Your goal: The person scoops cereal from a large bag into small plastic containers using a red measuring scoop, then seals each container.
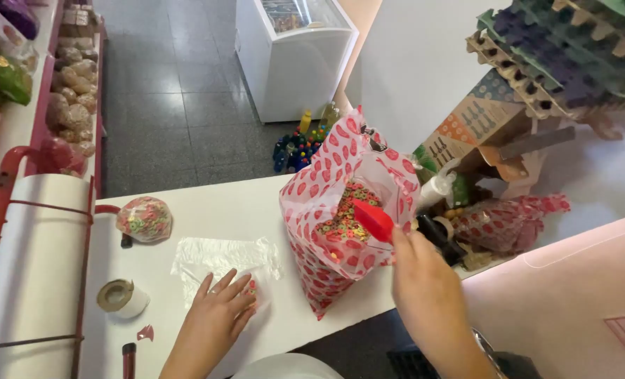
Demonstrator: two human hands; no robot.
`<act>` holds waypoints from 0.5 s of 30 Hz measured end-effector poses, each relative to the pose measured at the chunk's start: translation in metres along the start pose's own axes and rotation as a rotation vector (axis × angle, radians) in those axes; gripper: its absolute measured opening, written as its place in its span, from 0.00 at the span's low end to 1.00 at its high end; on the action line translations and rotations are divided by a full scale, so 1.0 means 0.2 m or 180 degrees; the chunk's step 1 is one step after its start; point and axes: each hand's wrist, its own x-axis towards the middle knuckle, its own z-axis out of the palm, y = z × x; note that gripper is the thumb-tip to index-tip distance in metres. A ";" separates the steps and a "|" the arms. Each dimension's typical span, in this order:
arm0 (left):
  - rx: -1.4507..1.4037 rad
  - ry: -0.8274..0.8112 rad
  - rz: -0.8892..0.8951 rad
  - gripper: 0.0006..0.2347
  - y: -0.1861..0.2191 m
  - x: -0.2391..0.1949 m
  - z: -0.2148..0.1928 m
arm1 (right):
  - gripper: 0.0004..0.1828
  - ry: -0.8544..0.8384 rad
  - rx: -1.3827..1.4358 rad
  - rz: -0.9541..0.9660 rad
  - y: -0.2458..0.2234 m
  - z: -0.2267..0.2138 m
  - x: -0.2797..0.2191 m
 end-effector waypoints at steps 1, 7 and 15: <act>0.0000 0.0006 0.0031 0.08 0.06 0.07 -0.05 | 0.29 0.0015 -0.0012 0.0025 -0.01 0.16 0.09; -0.3107 -0.0187 -0.1571 0.33 0.27 0.59 -0.23 | 0.16 -0.0772 -0.1879 0.0327 -0.08 1.01 0.37; -0.3799 -0.0417 -0.2014 0.47 0.35 0.81 -0.13 | 0.15 -0.1601 0.0163 0.0484 0.01 0.96 0.40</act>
